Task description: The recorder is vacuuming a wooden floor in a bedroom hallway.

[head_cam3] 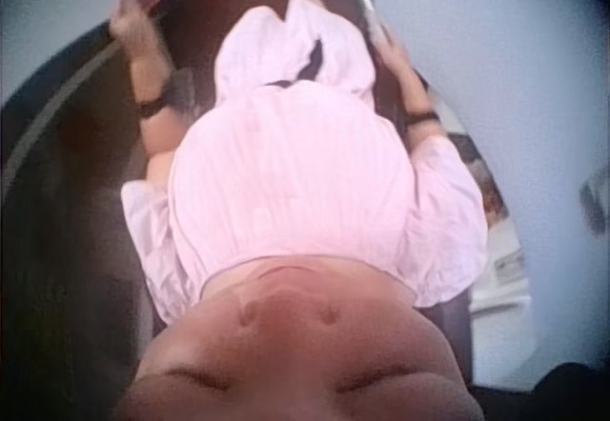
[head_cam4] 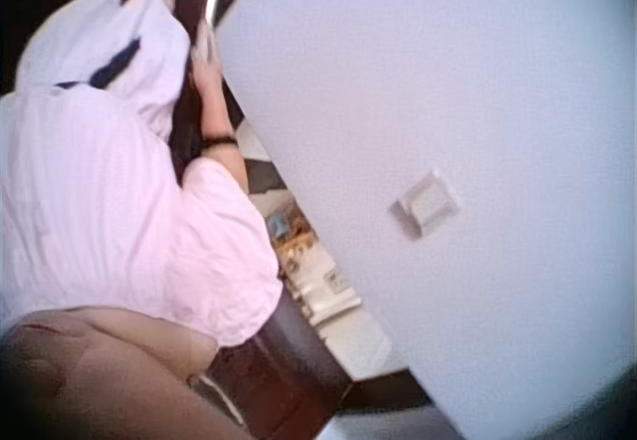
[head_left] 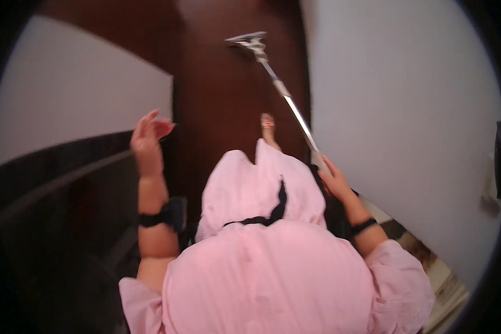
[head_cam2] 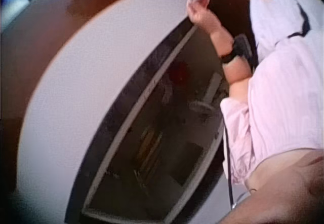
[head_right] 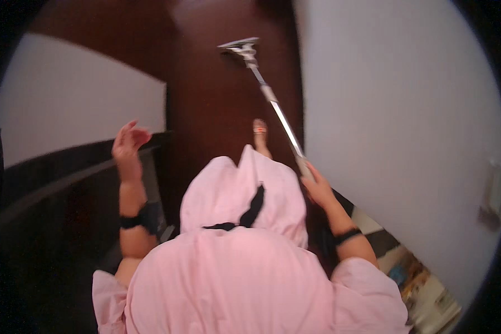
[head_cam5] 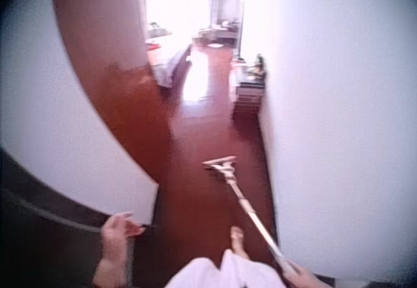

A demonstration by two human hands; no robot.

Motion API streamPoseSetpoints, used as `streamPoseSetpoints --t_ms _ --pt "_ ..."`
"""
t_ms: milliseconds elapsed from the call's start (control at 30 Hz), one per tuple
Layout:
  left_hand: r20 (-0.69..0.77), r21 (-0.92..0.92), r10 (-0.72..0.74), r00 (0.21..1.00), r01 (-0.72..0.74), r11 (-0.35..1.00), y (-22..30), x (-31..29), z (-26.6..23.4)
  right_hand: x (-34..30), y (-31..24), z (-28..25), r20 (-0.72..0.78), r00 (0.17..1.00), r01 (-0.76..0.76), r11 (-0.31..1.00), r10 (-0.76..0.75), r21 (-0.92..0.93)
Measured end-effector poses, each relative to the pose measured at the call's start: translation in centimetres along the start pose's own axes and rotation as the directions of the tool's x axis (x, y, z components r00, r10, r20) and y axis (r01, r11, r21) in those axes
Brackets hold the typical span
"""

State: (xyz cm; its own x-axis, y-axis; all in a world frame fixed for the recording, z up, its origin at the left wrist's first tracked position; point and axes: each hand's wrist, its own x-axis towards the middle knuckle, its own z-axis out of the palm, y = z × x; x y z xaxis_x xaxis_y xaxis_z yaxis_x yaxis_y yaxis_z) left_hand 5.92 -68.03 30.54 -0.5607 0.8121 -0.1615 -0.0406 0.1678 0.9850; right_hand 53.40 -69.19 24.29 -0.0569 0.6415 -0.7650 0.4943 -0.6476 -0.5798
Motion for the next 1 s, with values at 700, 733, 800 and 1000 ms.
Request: streamPoseSetpoints --t_ms 700,733,800,1000 --pt "0.380 0.062 -0.559 0.737 0.583 0.810 8.5 7.2 17.8 23.8 -37.8 9.2 0.030 1.000 -0.006 0.934 -0.005 0.358" --pt "0.473 0.001 -0.588 0.656 0.667 0.745 8.4 7.1 19.3 24.1 -39.7 9.3 0.019 1.000 -0.013 0.929 0.006 0.370" --pt "0.789 -0.134 -0.472 0.394 0.859 0.494 11.5 10.3 21.7 25.1 -44.4 8.0 -0.023 1.000 0.019 0.897 -0.010 0.441" --pt "0.747 0.091 -0.568 0.345 0.794 0.601 9.9 3.8 20.1 20.2 -32.5 8.8 -0.062 0.998 0.025 0.965 -0.009 0.260"
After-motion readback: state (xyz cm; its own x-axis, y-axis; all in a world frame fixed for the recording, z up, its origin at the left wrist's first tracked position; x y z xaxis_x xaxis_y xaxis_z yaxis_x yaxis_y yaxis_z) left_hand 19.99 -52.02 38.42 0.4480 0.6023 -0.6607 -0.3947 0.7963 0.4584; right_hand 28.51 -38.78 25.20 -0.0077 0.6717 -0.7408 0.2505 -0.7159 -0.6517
